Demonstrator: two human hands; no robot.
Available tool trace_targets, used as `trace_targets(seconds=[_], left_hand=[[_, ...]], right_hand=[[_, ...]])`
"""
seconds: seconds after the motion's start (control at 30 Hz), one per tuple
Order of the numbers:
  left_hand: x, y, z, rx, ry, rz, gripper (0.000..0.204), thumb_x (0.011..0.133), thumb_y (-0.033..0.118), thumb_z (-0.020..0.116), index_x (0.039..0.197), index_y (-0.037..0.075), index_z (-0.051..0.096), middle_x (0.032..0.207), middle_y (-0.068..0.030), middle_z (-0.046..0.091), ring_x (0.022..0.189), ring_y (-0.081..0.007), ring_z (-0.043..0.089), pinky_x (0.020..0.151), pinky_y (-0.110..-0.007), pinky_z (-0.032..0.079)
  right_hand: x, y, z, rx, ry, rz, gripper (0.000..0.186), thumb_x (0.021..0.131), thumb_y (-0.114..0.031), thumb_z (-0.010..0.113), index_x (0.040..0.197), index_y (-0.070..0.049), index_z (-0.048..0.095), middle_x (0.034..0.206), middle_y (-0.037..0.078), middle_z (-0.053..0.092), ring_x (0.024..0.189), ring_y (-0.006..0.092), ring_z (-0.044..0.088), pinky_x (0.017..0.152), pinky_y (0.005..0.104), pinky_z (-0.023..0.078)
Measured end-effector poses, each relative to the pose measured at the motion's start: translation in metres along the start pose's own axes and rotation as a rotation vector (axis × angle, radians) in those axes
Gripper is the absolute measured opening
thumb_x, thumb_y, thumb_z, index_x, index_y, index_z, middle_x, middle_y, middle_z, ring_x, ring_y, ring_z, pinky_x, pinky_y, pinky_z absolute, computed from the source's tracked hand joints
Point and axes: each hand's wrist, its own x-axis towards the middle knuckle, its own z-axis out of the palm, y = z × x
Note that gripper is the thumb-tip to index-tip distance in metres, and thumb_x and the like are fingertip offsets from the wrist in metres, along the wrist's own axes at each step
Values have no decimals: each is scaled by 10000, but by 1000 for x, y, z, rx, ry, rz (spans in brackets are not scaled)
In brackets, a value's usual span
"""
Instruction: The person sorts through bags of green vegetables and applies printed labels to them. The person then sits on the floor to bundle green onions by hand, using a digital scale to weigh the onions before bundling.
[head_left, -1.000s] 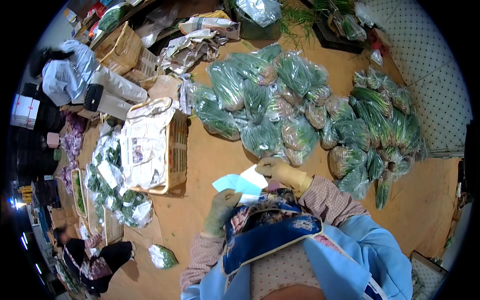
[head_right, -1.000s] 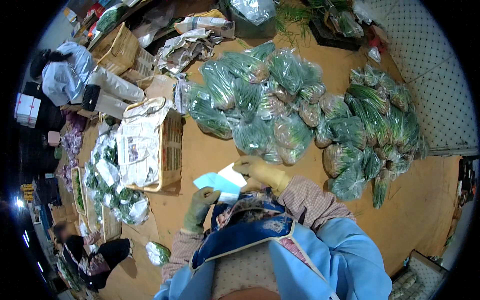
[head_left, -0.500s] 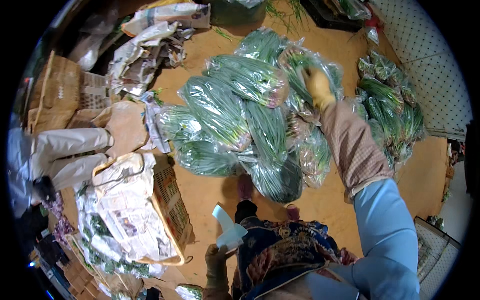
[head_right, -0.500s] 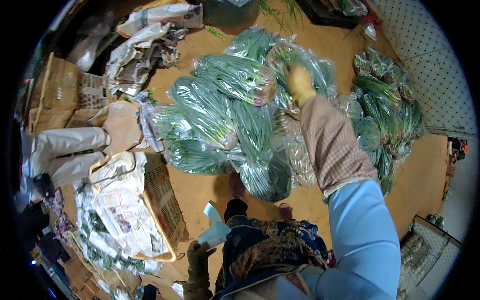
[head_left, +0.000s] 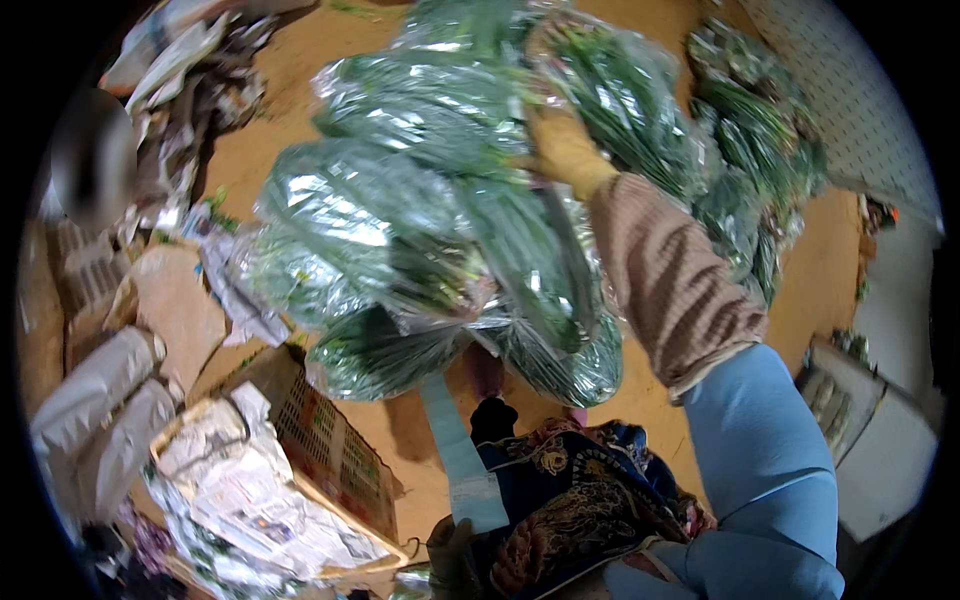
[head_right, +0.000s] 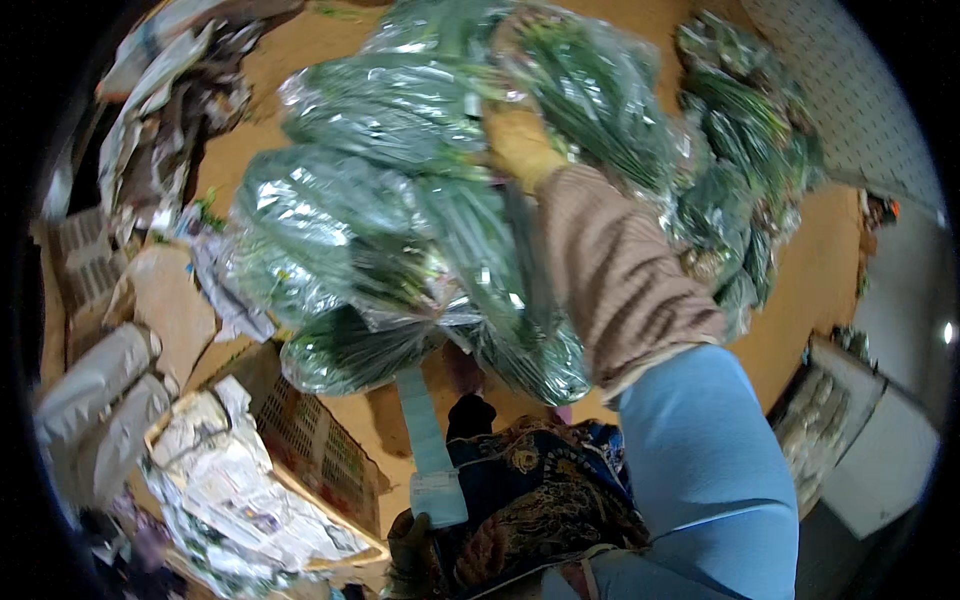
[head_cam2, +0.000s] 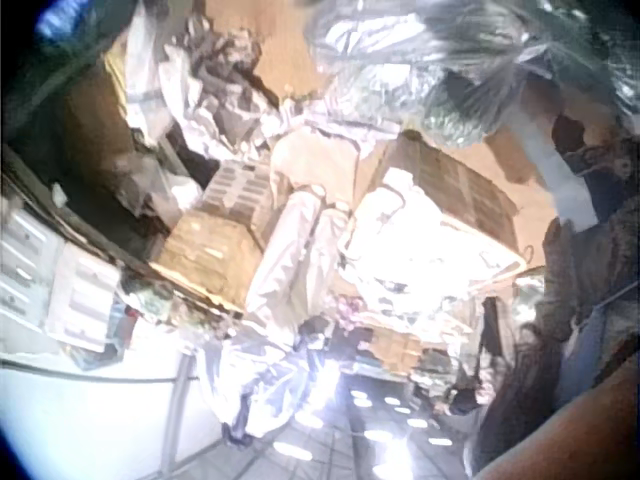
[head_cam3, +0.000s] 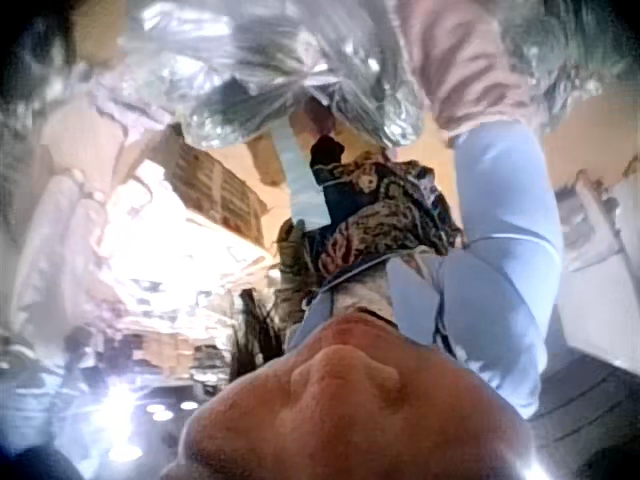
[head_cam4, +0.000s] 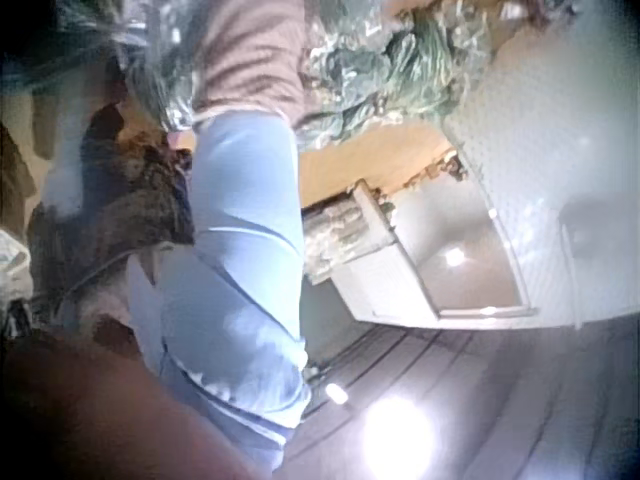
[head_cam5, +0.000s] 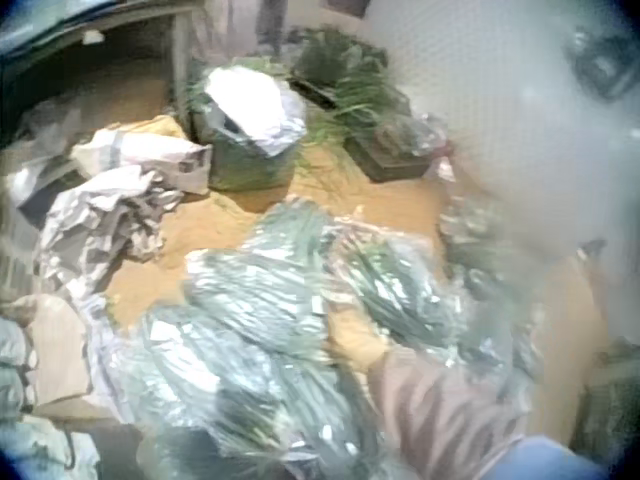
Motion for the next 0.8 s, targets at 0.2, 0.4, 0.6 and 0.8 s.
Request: trace_targets(seconds=[0.2,0.4,0.6,0.8], left_hand=[[3,-1,13,317,-33,82,115,792,115,576,827,8,554,806,-101,569,687,-190,558,562,-310,494],[-37,0,77,384,-98,154,145,765,26,510,889,-36,551,818,-92,575,689,-169,555,597,-267,488],[-53,-36,115,560,-240,165,114,756,-11,551,860,-56,565,806,-84,565,687,-148,563,559,-241,504],[-51,-96,148,519,-510,220,165,811,69,537,916,-55,562,774,-68,575,722,-129,552,644,-227,463]], right_hand=[[-12,6,12,-88,53,178,223,731,-108,455,852,-86,642,777,105,635,823,250,587,858,330,379],[-135,11,-25,454,236,140,302,692,-101,534,981,-14,515,857,209,572,757,331,568,680,389,447],[-372,51,-66,842,48,677,409,801,-69,512,1195,-21,412,938,161,587,789,201,587,705,319,487],[-639,123,20,751,95,1048,297,774,-134,562,1051,-30,538,908,131,602,809,169,560,724,295,441]])
